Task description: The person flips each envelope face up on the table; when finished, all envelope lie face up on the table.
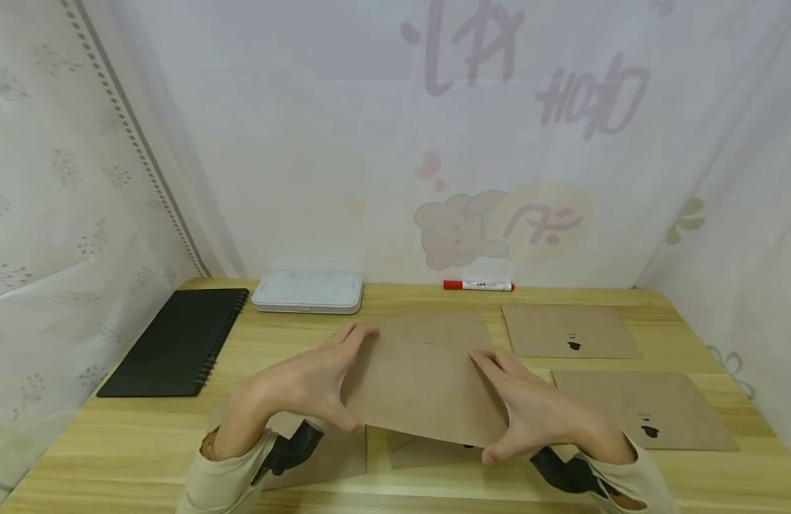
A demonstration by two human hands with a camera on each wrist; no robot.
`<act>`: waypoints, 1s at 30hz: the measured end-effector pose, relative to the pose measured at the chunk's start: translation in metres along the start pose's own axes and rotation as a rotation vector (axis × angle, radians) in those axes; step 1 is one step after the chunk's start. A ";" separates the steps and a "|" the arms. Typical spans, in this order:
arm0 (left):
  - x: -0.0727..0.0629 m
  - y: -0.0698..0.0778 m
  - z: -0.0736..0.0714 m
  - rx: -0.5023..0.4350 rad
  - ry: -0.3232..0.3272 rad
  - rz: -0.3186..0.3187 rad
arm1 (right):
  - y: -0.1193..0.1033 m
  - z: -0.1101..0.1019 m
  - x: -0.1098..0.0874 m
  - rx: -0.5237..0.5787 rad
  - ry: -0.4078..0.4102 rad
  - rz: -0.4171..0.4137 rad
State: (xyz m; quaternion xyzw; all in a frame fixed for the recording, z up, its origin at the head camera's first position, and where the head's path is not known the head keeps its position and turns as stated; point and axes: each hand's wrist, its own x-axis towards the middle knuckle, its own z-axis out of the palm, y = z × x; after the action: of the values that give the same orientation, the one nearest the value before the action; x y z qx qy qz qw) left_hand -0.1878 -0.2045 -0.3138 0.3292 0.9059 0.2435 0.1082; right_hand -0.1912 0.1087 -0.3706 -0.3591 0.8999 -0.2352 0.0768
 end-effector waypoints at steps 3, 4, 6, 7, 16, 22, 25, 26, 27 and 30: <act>0.000 -0.002 0.000 -0.018 -0.014 -0.020 | -0.002 -0.002 -0.001 -0.017 0.057 -0.009; 0.000 -0.003 0.000 -0.023 -0.018 -0.028 | -0.003 -0.002 -0.001 -0.019 0.069 -0.008; 0.000 -0.004 0.000 -0.045 -0.017 -0.038 | -0.004 -0.003 -0.001 -0.017 0.089 -0.008; 0.000 -0.005 0.000 -0.061 -0.003 -0.035 | -0.004 -0.004 -0.001 -0.014 0.104 -0.009; 0.012 0.010 0.005 -0.728 0.411 -0.117 | 0.012 -0.007 0.002 -0.138 0.320 0.075; 0.023 0.027 0.019 -2.062 0.486 -0.326 | 0.017 -0.010 0.007 -0.416 0.591 0.023; 0.027 0.031 0.028 -2.284 0.471 -0.450 | 0.012 -0.006 0.011 -0.481 0.655 -0.081; 0.029 0.032 0.031 -2.292 0.462 -0.465 | 0.009 -0.004 0.013 -0.491 0.663 -0.111; 0.030 0.033 0.033 -2.291 0.463 -0.471 | 0.006 -0.002 0.014 -0.497 0.666 -0.143; 0.033 0.033 0.037 -2.262 0.493 -0.492 | -0.004 0.008 0.018 -0.486 0.652 -0.193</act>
State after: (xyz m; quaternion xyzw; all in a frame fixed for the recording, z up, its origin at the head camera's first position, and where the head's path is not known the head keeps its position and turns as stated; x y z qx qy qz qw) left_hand -0.1818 -0.1471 -0.3301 -0.1926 0.2110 0.9363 0.2042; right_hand -0.1995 0.0909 -0.3747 -0.3561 0.8687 -0.1235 -0.3214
